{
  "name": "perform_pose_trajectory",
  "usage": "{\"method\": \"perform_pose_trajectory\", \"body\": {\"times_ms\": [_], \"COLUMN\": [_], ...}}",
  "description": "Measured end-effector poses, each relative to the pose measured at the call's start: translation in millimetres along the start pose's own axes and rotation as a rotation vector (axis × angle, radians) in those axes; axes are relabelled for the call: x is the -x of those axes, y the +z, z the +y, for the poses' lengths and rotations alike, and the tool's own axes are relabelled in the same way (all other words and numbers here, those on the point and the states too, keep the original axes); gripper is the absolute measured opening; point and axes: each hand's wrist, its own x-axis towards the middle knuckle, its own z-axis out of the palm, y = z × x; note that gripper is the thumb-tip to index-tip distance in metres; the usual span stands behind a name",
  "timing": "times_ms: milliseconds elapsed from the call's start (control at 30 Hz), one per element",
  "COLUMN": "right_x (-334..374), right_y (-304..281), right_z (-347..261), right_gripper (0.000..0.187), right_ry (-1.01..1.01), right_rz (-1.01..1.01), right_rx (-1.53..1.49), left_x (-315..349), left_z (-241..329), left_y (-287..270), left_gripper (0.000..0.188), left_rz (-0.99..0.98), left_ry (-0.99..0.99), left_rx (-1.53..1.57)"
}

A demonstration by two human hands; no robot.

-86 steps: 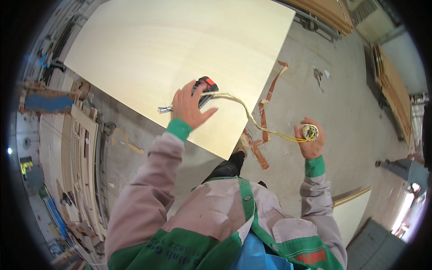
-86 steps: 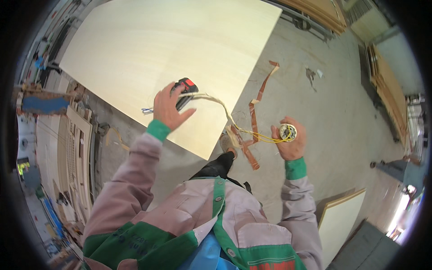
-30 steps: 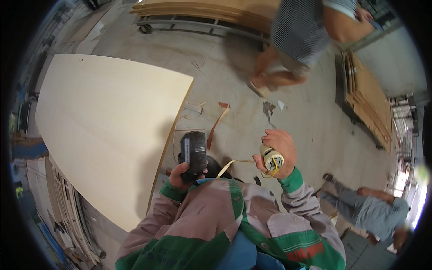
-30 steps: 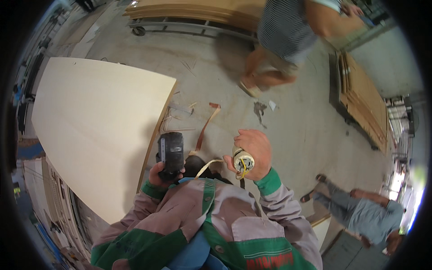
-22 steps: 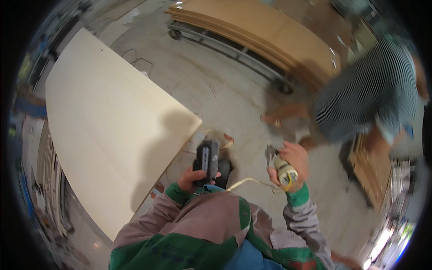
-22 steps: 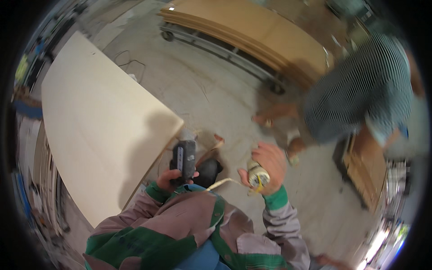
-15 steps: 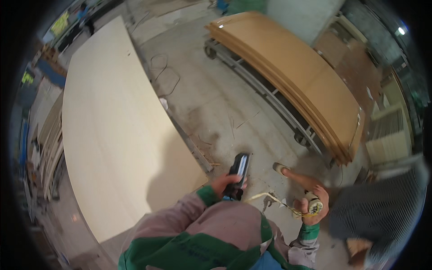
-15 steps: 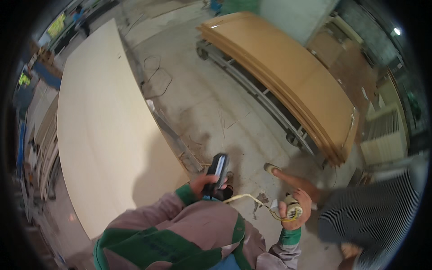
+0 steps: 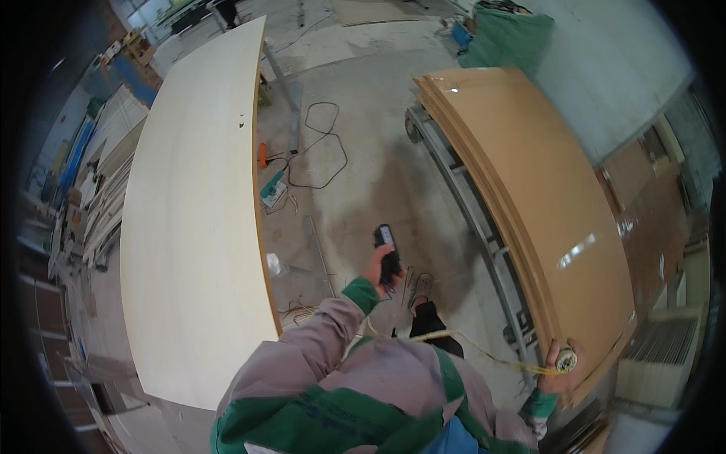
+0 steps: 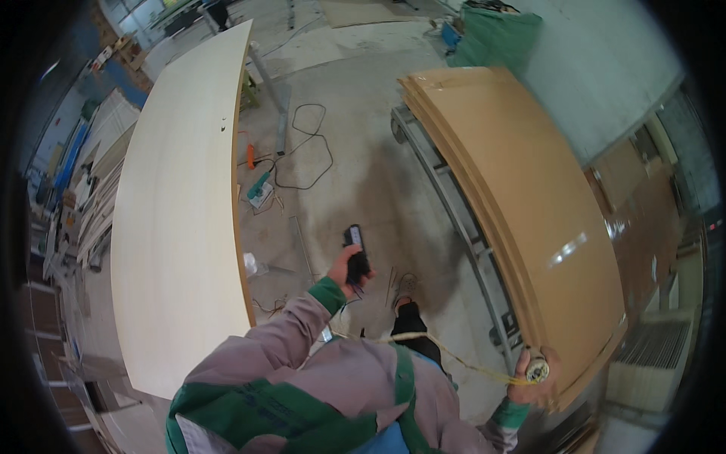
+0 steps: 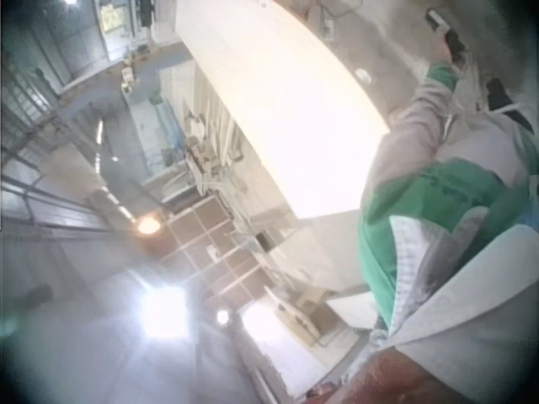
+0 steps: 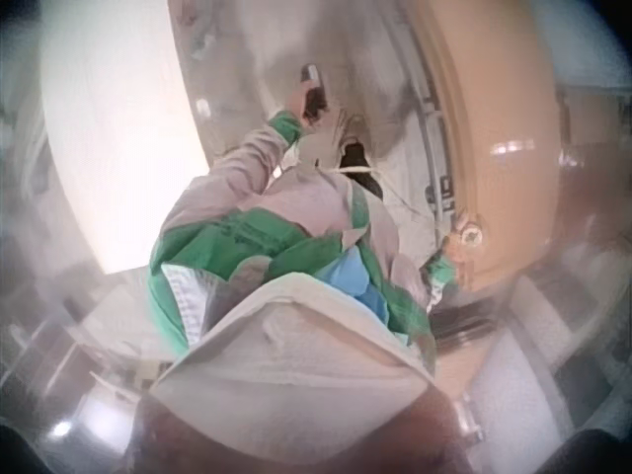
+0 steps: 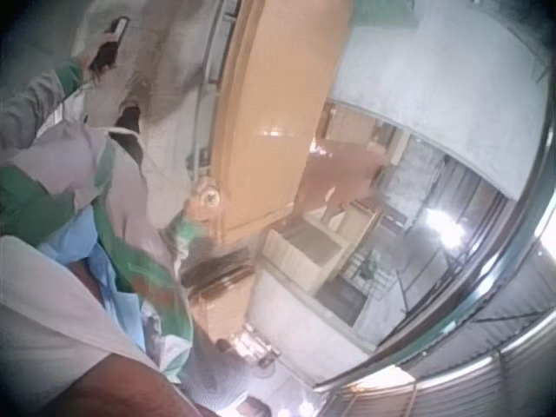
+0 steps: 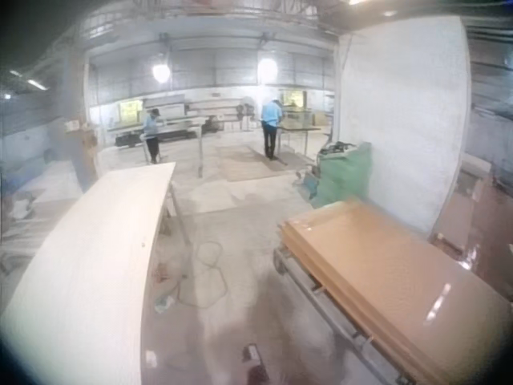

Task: The person measures a large sheet of plywood with a tape measure and marks it with a pencil. They then use a utility knife to score the edge and apply glue from a bottle along the edge. Another person assists by holding the sheet steady.

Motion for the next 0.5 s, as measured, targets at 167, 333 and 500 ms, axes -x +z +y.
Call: {"method": "perform_pose_trajectory", "body": {"times_ms": [167, 333, 500], "right_x": [-188.0, -329.3, -433.2], "right_y": [174.3, 357.1, 532.6], "right_z": [-21.2, -105.1, -200.8], "right_gripper": [0.037, 0.037, 0.042], "right_ry": [-0.109, -0.069, -0.002], "right_rz": [-0.099, -0.32, -0.628], "right_rx": [-0.359, -0.751, -0.927], "left_x": [-27.1, -48.3, -111.3], "left_z": [74.5, 127.1, 199.4], "left_y": [-1.9, 6.8, 23.5], "left_gripper": [0.036, 0.036, 0.038], "left_rz": [0.19, 0.393, 0.388], "left_ry": [0.18, 0.285, 0.47], "left_rx": [0.156, 0.382, 0.603]}}
